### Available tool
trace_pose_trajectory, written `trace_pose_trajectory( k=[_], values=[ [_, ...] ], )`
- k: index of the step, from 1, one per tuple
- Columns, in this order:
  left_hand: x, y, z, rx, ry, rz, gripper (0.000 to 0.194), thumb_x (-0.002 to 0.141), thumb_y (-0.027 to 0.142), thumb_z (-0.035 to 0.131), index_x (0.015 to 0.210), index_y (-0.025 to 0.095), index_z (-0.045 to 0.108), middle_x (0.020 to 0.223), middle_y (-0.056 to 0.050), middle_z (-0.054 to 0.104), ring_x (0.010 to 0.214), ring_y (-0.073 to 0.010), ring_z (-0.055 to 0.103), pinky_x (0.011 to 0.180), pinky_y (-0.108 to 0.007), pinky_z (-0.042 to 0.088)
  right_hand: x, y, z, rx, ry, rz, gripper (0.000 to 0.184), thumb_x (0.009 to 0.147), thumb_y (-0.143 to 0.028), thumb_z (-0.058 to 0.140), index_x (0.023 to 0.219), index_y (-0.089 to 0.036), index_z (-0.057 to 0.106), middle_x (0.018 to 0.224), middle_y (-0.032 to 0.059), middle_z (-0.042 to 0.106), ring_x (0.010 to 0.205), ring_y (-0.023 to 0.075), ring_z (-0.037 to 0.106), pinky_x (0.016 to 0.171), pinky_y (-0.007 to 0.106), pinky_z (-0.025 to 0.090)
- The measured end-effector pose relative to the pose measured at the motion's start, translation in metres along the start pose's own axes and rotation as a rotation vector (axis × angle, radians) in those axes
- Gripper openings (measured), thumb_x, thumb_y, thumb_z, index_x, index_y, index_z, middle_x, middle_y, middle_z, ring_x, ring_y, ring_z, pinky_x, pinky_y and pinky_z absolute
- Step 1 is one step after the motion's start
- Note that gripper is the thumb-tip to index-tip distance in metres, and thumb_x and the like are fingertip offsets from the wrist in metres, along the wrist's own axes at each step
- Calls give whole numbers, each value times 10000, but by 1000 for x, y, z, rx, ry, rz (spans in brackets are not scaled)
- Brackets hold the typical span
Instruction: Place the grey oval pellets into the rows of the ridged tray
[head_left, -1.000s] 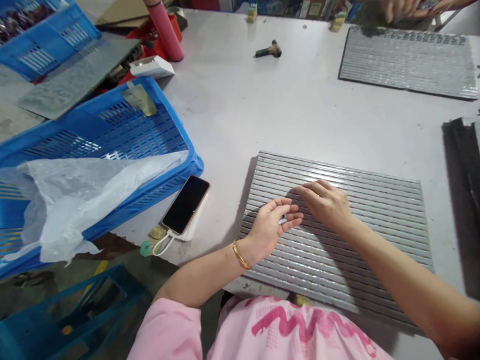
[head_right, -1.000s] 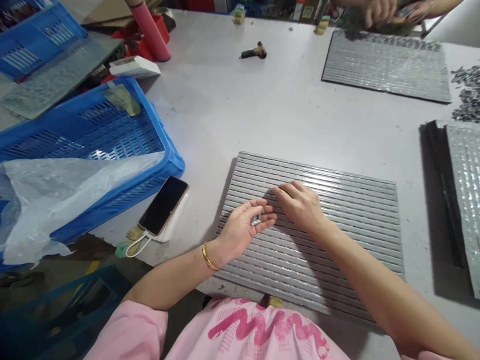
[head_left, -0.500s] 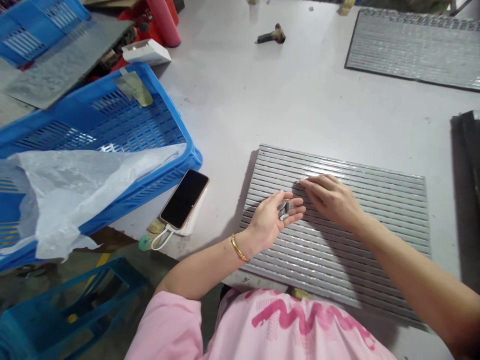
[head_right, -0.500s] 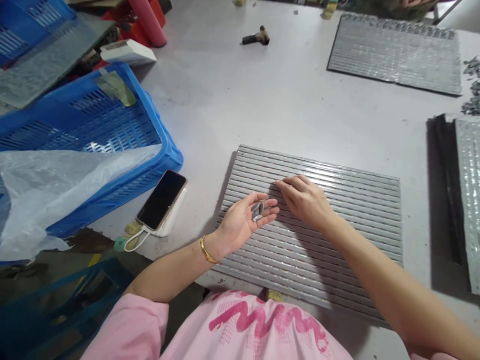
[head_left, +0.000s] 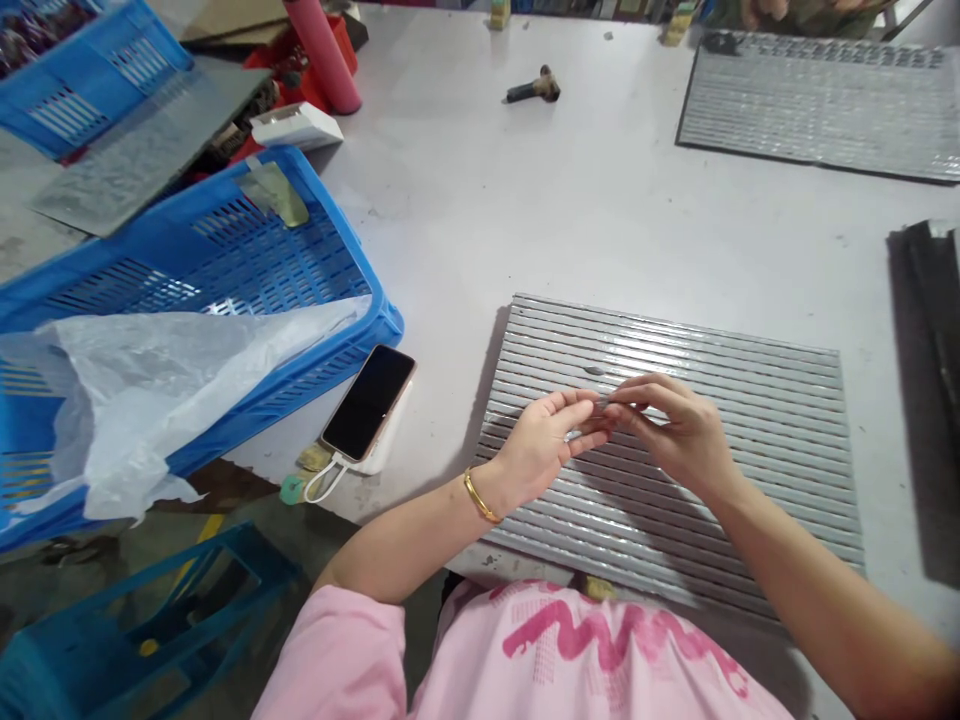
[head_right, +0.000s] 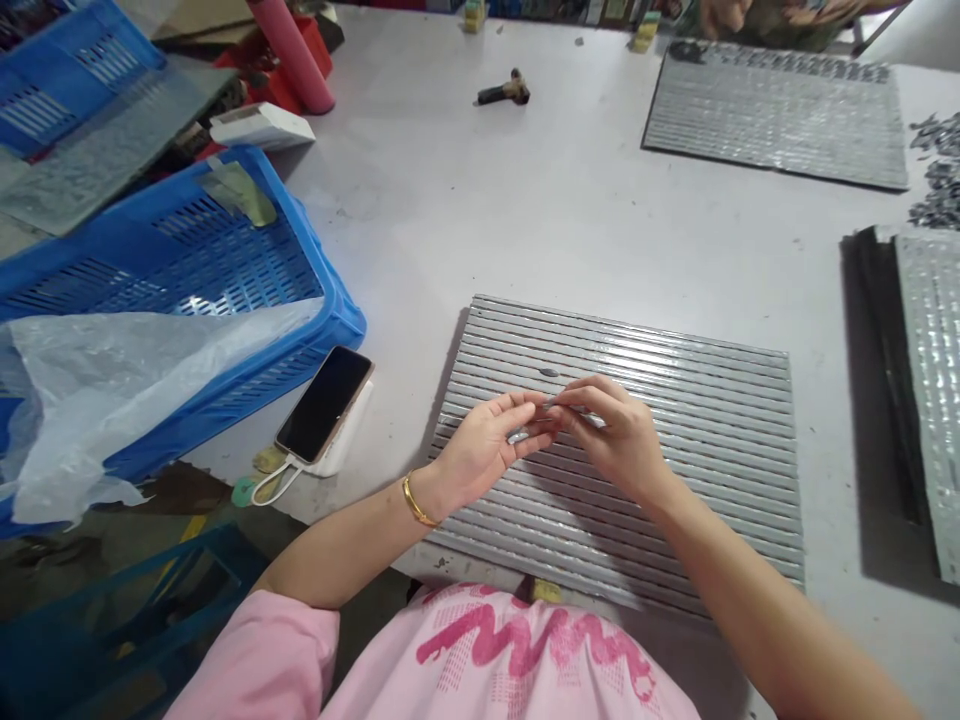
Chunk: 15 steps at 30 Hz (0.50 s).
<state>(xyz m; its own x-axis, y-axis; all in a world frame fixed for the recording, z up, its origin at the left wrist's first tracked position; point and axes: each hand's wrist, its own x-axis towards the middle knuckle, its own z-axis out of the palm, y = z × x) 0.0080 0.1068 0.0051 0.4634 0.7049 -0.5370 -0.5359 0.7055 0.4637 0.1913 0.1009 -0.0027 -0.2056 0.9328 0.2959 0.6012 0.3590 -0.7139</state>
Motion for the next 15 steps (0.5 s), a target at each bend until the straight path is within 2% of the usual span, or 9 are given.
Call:
trace_pose_trajectory(
  k=[2,4,9,13,15],
  values=[
    [2,-4,-1,89,-6,20,146,806,158,735,931,116,672,916,-63,665,825,-146,662,873,-353,528,-6,1,-3,63,2,100,82,895,-330,686,899,-249,699,849,27,701,755,179,659,648,316,530],
    [7,-8,0,135,4,54,144,784,160,753,883,112,661,875,-58,662,778,-140,657,810,-338,534,-10,0,-5,104,-26,134,81,894,-323,689,933,-254,706,841,15,709,744,173,664,646,306,533],
    [18,-8,3,185,23,70,99,798,143,721,850,108,645,812,-40,639,729,-123,637,756,-317,532,-11,3,-11,13,-71,-17,160,934,-220,615,1052,-262,714,974,33,733,858,168,698,714,285,552],
    [19,-4,5,144,64,22,51,866,134,640,913,120,623,855,-60,662,756,-131,659,819,-340,538,-2,21,-12,-174,25,-63,148,946,-221,578,958,-251,722,900,33,741,802,168,703,663,281,540],
    [17,-3,6,120,77,14,50,883,128,613,933,125,617,867,-64,670,765,-133,668,843,-344,538,2,31,-11,-216,19,-50,154,955,-244,562,950,-249,716,891,35,742,795,175,702,657,292,538]
  ],
)
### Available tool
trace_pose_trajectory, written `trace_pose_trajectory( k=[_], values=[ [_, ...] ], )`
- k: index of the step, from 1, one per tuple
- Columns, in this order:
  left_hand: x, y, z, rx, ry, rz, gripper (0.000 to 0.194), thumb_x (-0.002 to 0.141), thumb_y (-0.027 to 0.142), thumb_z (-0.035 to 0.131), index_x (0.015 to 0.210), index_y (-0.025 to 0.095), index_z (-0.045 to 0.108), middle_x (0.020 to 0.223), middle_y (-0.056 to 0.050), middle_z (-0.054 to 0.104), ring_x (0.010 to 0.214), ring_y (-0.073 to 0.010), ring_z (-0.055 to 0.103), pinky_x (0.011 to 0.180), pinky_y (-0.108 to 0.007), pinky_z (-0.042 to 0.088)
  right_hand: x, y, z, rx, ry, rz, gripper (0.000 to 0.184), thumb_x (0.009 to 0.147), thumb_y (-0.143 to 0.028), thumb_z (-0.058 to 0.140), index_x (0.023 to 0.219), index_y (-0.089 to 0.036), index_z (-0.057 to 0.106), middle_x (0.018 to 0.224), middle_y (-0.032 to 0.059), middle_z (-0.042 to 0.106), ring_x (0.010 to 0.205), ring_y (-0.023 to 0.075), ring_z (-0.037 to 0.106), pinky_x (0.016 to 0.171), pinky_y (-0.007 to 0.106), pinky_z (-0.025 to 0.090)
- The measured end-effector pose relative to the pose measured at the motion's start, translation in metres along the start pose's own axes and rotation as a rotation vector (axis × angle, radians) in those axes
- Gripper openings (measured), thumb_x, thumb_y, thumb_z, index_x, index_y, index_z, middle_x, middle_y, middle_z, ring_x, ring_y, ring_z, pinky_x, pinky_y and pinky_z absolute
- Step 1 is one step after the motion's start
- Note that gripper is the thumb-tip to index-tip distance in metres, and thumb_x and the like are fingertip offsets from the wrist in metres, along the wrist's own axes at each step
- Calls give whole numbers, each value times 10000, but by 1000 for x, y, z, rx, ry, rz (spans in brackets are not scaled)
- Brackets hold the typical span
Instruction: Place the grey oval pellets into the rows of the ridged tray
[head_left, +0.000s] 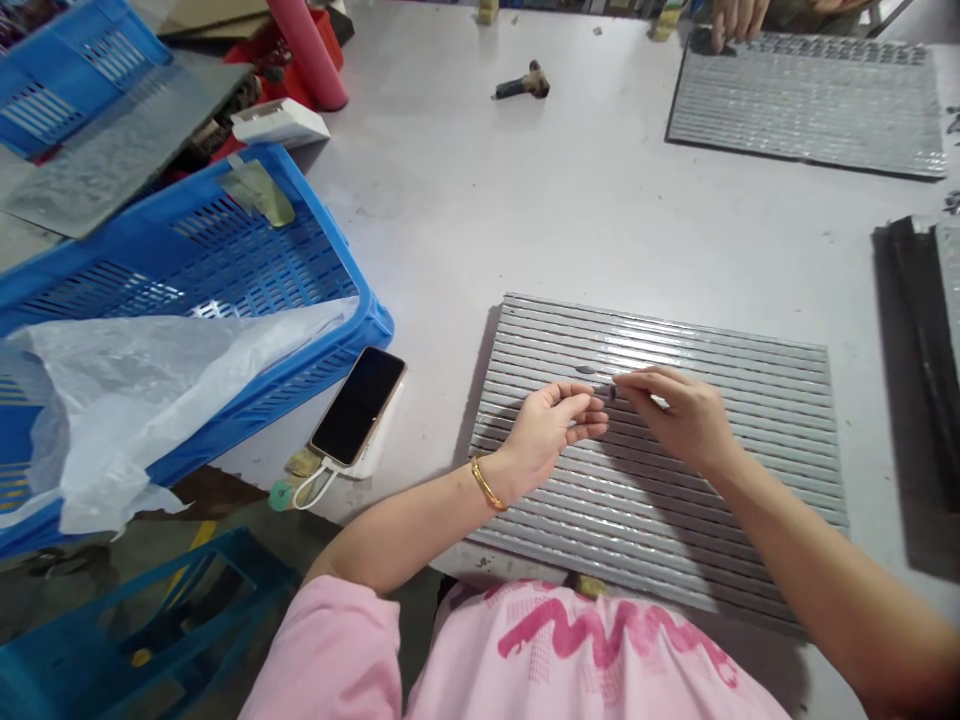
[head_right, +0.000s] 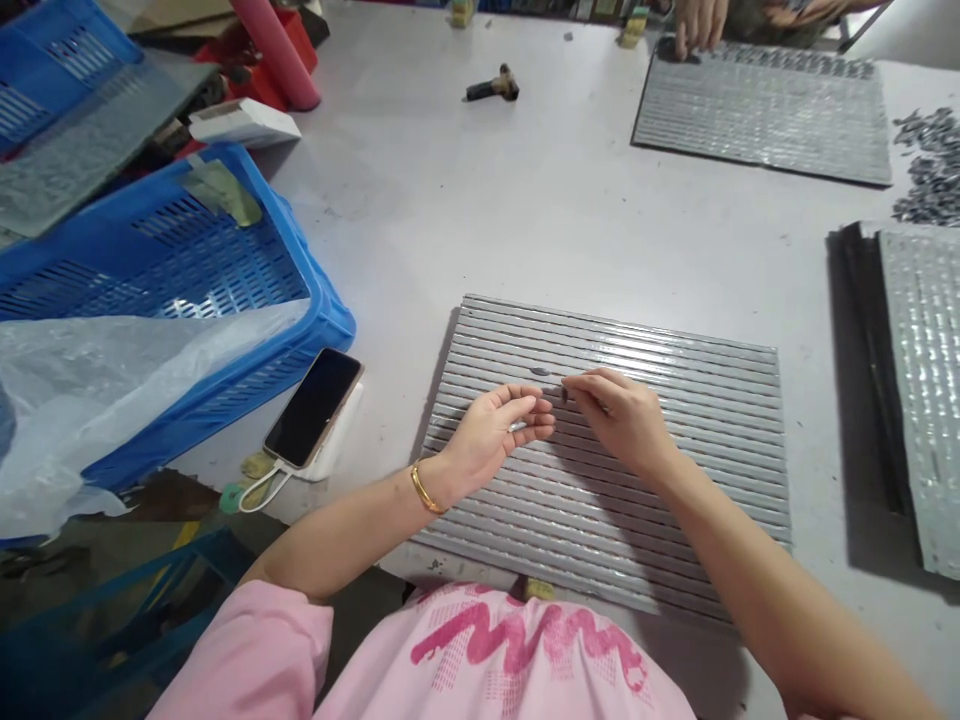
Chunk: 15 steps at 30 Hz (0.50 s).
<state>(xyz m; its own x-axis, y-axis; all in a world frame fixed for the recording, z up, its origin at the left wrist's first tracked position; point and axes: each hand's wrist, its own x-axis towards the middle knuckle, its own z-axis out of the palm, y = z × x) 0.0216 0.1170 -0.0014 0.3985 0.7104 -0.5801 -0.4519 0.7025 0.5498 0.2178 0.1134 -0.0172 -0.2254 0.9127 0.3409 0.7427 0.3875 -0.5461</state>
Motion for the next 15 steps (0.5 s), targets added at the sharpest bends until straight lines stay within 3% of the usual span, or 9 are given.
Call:
trace_pose_trajectory(
  k=[7,10,15],
  values=[
    [-10,5,-4,-3,16,47,75,885,143,595,959,145,601,834,-50,668,730,-137,667,793,-330,549,-9,9,3,-201,-12,127,187,925,-376,612,1008,-224,681,881,47,687,728,183,639,602,311,487],
    [-10,5,-5,-33,18,53,77,903,196,598,963,148,596,898,-87,698,796,-161,688,826,-350,552,-10,5,7,-313,-28,130,242,911,-437,620,1003,-224,686,894,70,677,801,226,633,619,332,462],
    [-8,10,-4,-184,59,-37,104,919,222,547,958,137,594,996,-143,714,903,-211,710,908,-408,548,-4,0,16,-338,-75,141,148,915,-324,575,955,-229,682,878,50,673,751,201,621,586,313,412]
  ],
)
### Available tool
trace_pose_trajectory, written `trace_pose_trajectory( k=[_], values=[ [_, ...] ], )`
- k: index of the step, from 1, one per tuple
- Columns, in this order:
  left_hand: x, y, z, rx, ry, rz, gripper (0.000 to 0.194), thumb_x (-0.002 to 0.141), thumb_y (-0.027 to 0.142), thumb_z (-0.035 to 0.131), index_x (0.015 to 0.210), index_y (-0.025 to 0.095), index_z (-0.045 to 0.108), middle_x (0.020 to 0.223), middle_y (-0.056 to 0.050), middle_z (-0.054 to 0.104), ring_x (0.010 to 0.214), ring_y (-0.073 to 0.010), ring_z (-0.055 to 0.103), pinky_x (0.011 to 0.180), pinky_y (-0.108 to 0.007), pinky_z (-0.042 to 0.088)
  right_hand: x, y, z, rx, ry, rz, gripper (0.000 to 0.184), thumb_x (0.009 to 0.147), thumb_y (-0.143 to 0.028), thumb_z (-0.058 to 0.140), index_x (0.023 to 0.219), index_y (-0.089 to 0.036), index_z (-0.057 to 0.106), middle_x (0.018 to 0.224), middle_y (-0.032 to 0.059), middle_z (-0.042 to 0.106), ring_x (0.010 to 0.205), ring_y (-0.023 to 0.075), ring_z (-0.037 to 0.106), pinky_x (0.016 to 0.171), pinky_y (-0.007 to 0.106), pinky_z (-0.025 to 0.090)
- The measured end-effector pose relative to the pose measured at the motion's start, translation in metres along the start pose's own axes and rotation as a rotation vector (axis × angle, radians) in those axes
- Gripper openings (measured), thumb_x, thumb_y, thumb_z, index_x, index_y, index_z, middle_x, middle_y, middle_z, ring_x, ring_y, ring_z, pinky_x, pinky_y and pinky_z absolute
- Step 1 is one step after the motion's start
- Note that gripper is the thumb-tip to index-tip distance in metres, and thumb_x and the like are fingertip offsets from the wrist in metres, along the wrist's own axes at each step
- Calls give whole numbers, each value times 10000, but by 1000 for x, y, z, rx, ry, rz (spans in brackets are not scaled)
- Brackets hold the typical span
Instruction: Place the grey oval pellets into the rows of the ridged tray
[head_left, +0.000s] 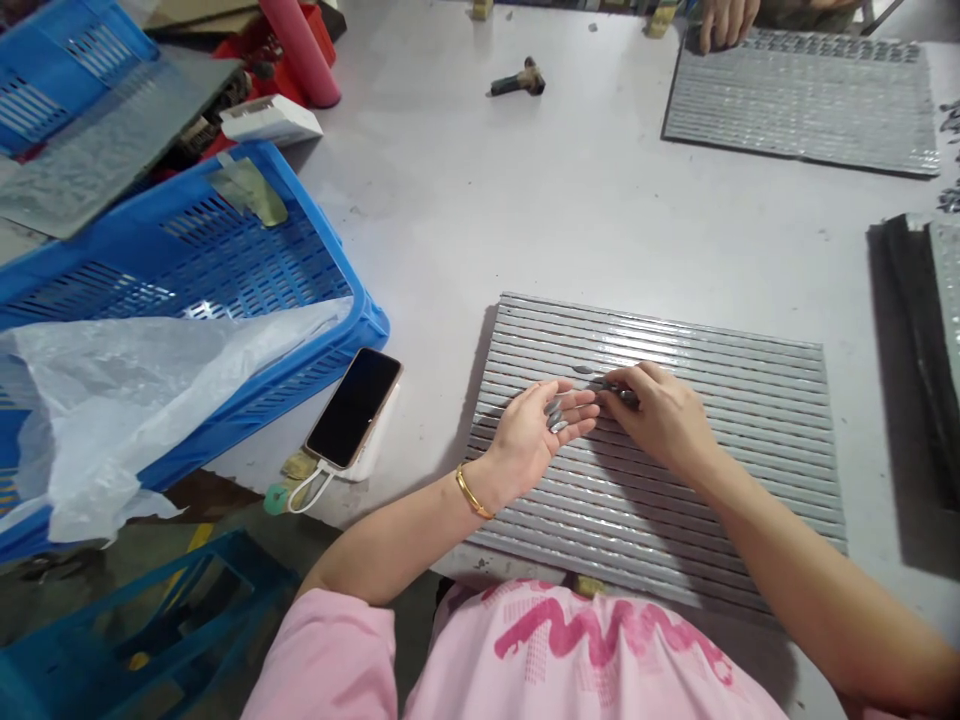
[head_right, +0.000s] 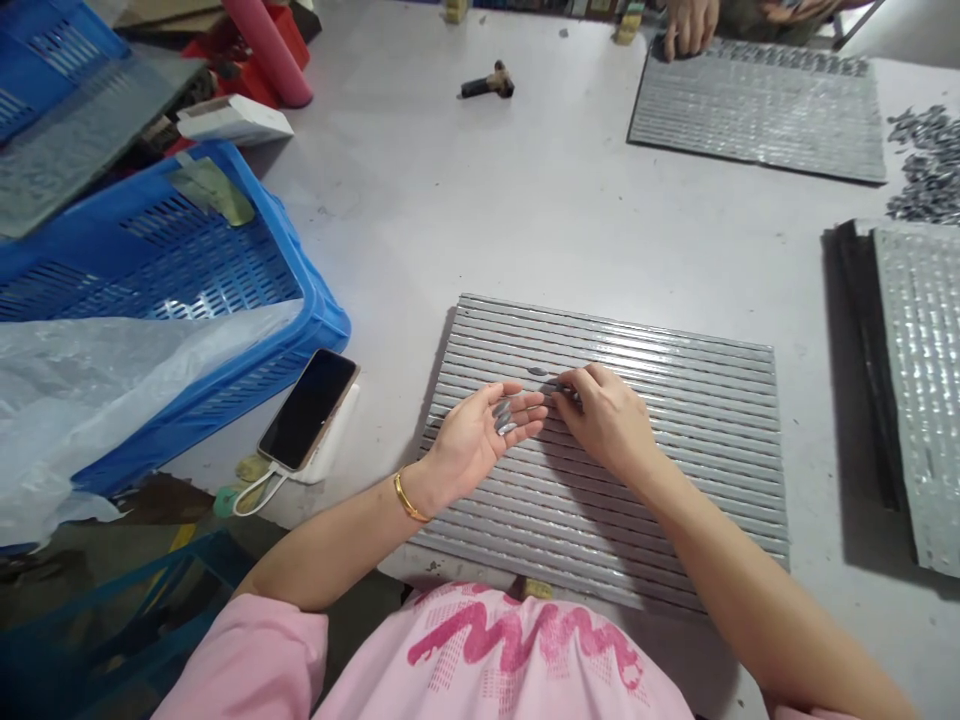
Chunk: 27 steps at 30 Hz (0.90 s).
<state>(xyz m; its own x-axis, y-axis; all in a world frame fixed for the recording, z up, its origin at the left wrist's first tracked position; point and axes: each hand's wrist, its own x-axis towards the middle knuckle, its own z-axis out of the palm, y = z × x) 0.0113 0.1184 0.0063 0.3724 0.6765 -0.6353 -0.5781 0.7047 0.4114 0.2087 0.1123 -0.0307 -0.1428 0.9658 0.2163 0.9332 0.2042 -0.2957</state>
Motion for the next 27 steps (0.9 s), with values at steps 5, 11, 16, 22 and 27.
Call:
trace_pose_trajectory(
  k=[5,11,16,22,27],
  values=[
    [-2,8,-3,-108,-38,-77,136,914,266,540,970,152,586,1102,-154,707,980,-232,712,966,-431,531,7,5,-8,194,-42,20,158,863,-261,580,977,-230,686,773,11,648,612,147,561,579,291,428],
    [-6,11,-9,-196,-140,-131,218,915,307,532,1039,135,581,1183,-196,690,1077,-269,702,963,-400,542,8,9,-28,613,-144,136,227,896,-409,622,979,-234,740,800,38,677,664,151,598,569,283,474],
    [-12,13,-10,-187,-194,-106,255,845,145,500,1087,119,577,1193,-190,692,1118,-269,691,1003,-397,521,9,16,-29,868,-157,359,279,773,-474,770,861,-214,721,718,31,691,612,158,617,523,279,502],
    [-11,8,-11,-79,-110,-54,313,783,-17,475,1045,126,568,1133,-153,714,1086,-246,706,1017,-398,523,10,21,-13,588,-25,257,207,822,-441,721,879,-243,743,799,20,735,659,173,645,623,323,516],
    [-8,1,-13,-47,-40,-47,243,806,6,489,1001,113,588,1105,-162,717,1052,-250,715,996,-402,542,15,17,-3,418,-6,126,163,872,-380,670,904,-238,744,762,14,710,651,171,614,615,319,480]
  ],
)
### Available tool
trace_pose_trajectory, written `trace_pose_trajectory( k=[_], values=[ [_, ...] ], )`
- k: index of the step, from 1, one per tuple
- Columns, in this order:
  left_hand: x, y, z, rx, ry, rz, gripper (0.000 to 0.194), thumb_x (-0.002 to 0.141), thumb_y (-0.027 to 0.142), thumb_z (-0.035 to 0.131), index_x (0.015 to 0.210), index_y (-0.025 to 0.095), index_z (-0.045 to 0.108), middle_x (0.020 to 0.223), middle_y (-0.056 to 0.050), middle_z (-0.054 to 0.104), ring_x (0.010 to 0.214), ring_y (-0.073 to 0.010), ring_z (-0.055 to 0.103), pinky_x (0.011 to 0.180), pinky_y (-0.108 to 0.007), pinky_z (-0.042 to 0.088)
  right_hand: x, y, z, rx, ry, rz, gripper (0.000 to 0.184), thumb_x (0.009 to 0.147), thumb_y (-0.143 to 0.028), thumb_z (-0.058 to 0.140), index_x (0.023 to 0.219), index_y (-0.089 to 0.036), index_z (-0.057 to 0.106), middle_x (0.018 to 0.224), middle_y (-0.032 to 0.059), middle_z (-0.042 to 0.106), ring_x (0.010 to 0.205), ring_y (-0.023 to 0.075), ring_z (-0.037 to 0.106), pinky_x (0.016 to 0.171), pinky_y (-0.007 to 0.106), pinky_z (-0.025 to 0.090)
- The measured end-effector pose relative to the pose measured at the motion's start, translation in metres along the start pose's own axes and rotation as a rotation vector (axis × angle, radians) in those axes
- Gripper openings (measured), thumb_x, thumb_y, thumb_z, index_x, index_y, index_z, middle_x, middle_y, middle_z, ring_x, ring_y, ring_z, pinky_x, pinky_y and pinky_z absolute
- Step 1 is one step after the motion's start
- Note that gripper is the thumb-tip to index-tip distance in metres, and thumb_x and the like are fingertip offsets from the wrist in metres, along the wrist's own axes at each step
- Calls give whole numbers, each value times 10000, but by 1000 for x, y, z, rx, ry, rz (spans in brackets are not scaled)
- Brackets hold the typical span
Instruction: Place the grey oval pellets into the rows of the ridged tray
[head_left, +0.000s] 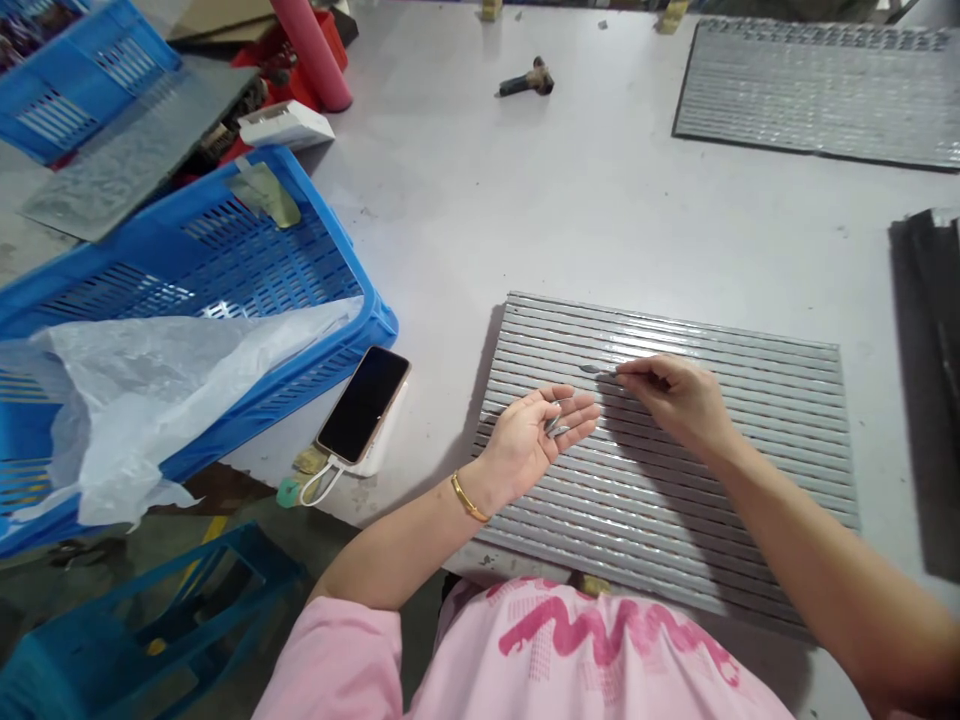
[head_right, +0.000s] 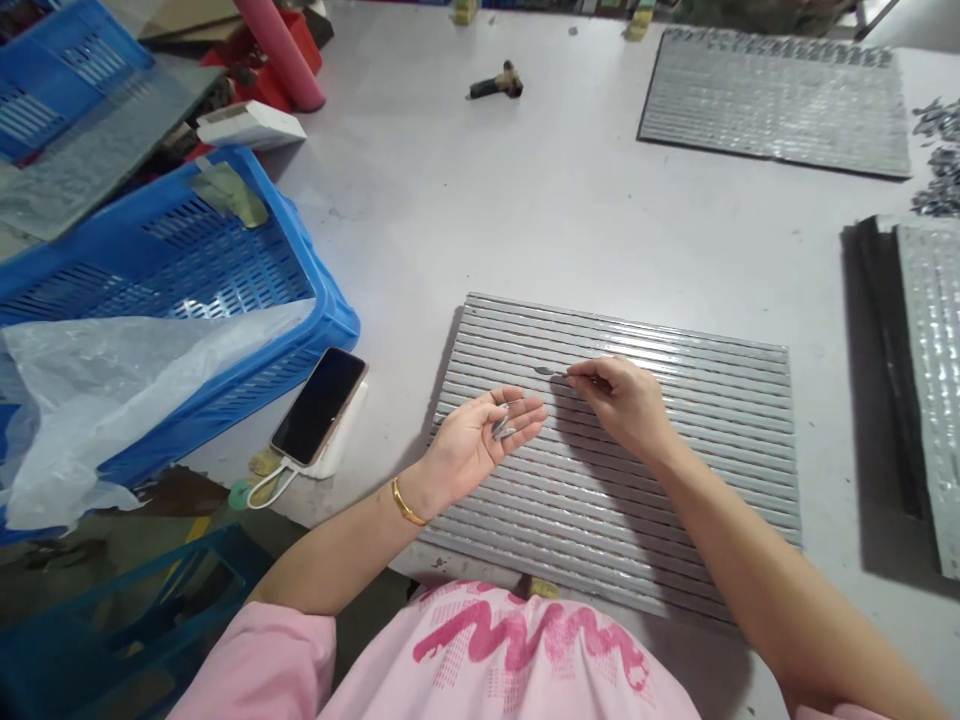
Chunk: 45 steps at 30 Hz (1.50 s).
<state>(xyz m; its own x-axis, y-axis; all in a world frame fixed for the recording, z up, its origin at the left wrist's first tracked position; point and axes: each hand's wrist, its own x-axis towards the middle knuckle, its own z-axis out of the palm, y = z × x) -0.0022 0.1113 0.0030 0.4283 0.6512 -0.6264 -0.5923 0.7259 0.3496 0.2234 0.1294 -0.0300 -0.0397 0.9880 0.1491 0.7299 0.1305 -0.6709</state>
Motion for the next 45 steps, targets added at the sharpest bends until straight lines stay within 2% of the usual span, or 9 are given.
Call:
trace_pose_trajectory(
  k=[7,13,20,26,30,34,39,42,45],
  values=[
    [3,-4,-5,13,16,-7,205,833,32,492,980,100,616,1080,-163,720,1034,-255,716,971,-393,553,4,9,3,-176,26,-174,170,929,-328,603,912,-236,744,860,40,703,790,187,641,643,305,465],
    [3,-4,-3,24,44,-5,148,910,135,519,984,99,642,1074,-171,720,1014,-248,714,971,-406,550,1,10,4,-334,39,-270,209,965,-306,562,948,-222,753,920,40,720,805,165,656,615,278,432],
    [4,-3,-3,35,50,-31,191,939,229,542,983,95,672,1086,-166,708,969,-236,716,916,-368,563,2,7,2,-502,44,-407,210,970,-275,550,946,-221,751,905,37,720,831,165,658,552,271,378],
    [3,-5,3,0,-11,-82,408,1005,439,441,1033,99,664,1112,-182,693,956,-236,707,927,-399,548,-4,-11,-6,-319,45,-396,198,957,-277,587,1097,-212,710,975,67,711,878,195,658,672,297,478],
    [6,-14,10,38,-95,-58,437,998,505,440,992,133,669,935,-94,672,847,-167,649,812,-327,550,-19,-42,-4,-136,-80,-474,238,949,-227,588,1171,-236,671,1063,74,693,933,200,625,775,324,512],
    [4,-24,18,134,-161,-39,485,931,611,517,927,150,667,887,-56,636,812,-135,588,735,-248,496,-31,-57,-2,-165,-131,-534,229,951,-183,558,1156,-210,658,1070,80,703,899,213,587,735,342,500],
    [-1,-29,21,251,-188,-42,563,841,718,561,852,160,638,837,-39,612,782,-142,572,682,-254,477,-40,-56,-10,-286,-183,-565,216,936,-136,533,1107,-178,658,926,84,683,794,210,573,682,348,472],
    [-2,-29,20,240,-218,-55,553,842,707,569,871,163,662,857,-50,631,853,-169,599,731,-281,499,-43,-52,-19,-193,-217,-493,222,963,-162,509,1129,-202,651,916,68,664,789,184,600,664,312,476],
    [-3,-29,19,239,-216,-37,424,858,562,649,973,158,707,960,-78,670,927,-181,615,820,-317,512,-46,-49,-28,12,-226,-332,249,972,-169,506,1179,-241,623,937,38,671,790,146,627,658,266,493]
  ],
)
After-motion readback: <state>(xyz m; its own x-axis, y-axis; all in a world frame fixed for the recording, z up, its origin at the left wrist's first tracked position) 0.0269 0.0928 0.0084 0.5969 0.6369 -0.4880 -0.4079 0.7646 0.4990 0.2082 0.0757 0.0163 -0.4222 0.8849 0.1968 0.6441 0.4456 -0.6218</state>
